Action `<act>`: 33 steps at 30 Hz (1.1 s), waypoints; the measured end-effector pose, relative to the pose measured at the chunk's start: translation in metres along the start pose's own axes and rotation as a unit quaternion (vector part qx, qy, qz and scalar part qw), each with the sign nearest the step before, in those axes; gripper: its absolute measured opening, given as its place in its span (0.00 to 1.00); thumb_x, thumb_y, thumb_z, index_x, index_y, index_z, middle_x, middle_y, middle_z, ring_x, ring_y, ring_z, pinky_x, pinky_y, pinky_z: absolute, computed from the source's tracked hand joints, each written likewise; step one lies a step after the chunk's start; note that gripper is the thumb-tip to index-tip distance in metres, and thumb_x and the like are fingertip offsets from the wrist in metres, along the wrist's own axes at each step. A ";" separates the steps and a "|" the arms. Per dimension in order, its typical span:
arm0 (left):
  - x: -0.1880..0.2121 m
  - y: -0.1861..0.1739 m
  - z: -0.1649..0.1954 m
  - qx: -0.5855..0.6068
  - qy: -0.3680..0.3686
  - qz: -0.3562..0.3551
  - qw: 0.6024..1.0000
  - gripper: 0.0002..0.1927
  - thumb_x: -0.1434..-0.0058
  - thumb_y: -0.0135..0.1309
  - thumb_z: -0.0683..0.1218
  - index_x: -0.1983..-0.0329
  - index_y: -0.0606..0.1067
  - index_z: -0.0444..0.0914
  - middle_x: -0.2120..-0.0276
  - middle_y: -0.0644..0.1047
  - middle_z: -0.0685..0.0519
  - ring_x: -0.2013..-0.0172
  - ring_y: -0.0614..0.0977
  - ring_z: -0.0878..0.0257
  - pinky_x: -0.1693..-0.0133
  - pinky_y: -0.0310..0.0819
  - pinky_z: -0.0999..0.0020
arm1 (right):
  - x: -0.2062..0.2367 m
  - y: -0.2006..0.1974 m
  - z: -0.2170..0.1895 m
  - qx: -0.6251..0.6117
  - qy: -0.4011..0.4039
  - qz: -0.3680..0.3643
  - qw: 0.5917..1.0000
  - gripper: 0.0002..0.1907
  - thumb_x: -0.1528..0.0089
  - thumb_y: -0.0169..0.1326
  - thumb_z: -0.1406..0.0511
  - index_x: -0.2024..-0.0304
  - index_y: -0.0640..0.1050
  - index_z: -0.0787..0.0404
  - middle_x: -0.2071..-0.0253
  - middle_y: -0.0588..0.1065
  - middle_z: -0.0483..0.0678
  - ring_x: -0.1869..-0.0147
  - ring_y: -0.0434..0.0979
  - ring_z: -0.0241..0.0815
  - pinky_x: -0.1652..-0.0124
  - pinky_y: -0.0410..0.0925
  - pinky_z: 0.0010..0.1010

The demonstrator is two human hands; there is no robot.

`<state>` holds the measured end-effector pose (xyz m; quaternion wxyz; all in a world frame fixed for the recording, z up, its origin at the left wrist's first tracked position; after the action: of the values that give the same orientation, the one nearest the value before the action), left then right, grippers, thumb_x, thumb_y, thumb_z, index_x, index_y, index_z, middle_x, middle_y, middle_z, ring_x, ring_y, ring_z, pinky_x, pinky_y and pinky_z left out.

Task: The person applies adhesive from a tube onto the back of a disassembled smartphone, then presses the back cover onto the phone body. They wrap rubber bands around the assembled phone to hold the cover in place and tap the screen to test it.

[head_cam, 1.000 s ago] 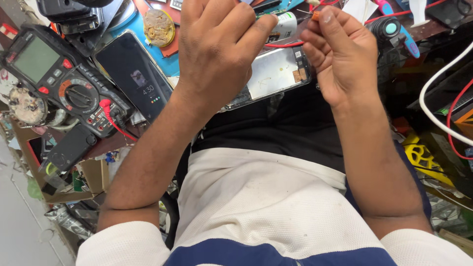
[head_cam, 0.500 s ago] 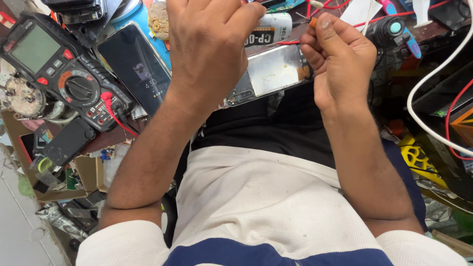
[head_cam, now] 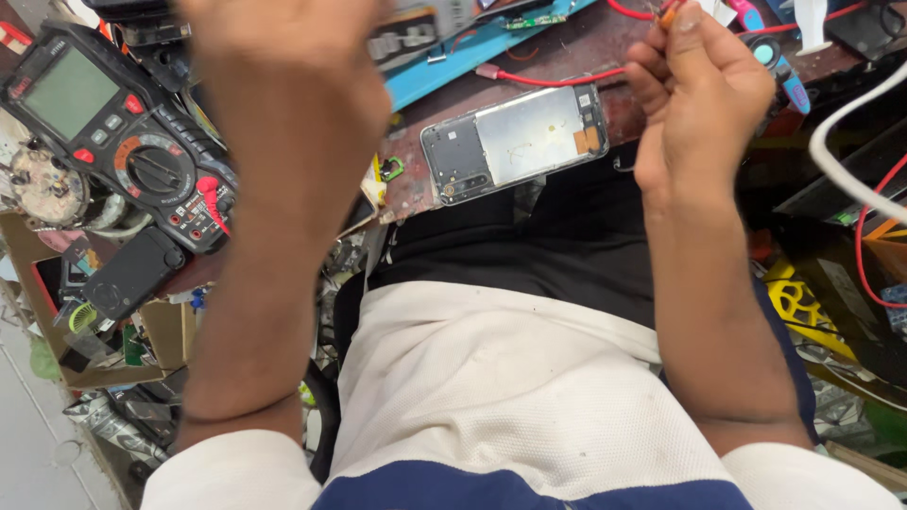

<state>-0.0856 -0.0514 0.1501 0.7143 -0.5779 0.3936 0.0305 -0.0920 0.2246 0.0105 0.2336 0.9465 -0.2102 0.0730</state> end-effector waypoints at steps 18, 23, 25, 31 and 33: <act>0.078 0.020 -0.001 0.601 -0.353 -0.050 0.715 0.17 0.23 0.56 0.36 0.33 0.69 0.32 0.62 0.79 0.54 0.62 0.78 0.74 0.56 0.75 0.79 | 0.069 0.031 -0.056 0.608 -0.493 -0.140 0.606 0.13 0.35 0.59 0.76 0.48 0.78 0.69 0.46 0.78 0.55 0.46 0.80 0.50 0.47 0.74 0.35; 0.109 0.034 0.045 0.689 -0.437 -0.080 0.573 0.27 0.27 0.52 0.34 0.27 0.62 0.31 0.61 0.79 0.53 0.62 0.79 0.72 0.56 0.73 0.77 | 0.135 0.063 -0.046 0.509 -0.544 -0.336 0.577 0.15 0.40 0.70 0.63 0.56 0.78 0.58 0.55 0.77 0.54 0.55 0.81 0.57 0.52 0.73 0.46; 0.120 0.040 0.070 0.727 -0.449 -0.105 0.510 0.26 0.29 0.52 0.34 0.28 0.63 0.32 0.62 0.78 0.53 0.61 0.78 0.72 0.58 0.74 0.76 | 0.155 0.066 -0.032 0.516 -0.557 -0.376 0.531 0.14 0.41 0.65 0.57 0.53 0.80 0.47 0.53 0.77 0.50 0.54 0.80 0.53 0.52 0.75 0.43; 0.131 0.042 0.097 0.719 -0.382 -0.213 0.540 0.21 0.27 0.50 0.37 0.32 0.67 0.36 0.62 0.81 0.53 0.62 0.84 0.70 0.57 0.82 0.73 | 0.171 0.032 -0.015 0.533 -0.472 -0.375 0.593 0.22 0.34 0.62 0.52 0.49 0.78 0.64 0.53 0.79 0.54 0.56 0.85 0.55 0.59 0.76 0.39; 0.124 0.039 0.101 0.716 -0.347 -0.221 0.564 0.19 0.26 0.51 0.38 0.32 0.68 0.37 0.60 0.82 0.52 0.61 0.85 0.67 0.56 0.83 0.72 | 0.168 0.013 -0.015 0.508 -0.392 -0.359 0.678 0.23 0.32 0.56 0.53 0.51 0.78 0.68 0.56 0.79 0.53 0.58 0.85 0.54 0.61 0.77 0.40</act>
<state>0.0333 -0.0033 0.0469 0.9599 0.1092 -0.1320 -0.2219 0.0535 0.1604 0.0684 -0.3781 0.8647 0.1423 -0.2985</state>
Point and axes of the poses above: each hand's wrist, its own x-axis away from the middle knuckle, its own y-axis out of the palm, z = x × y, the point moved 6 cm from there along -x, towards the middle knuckle
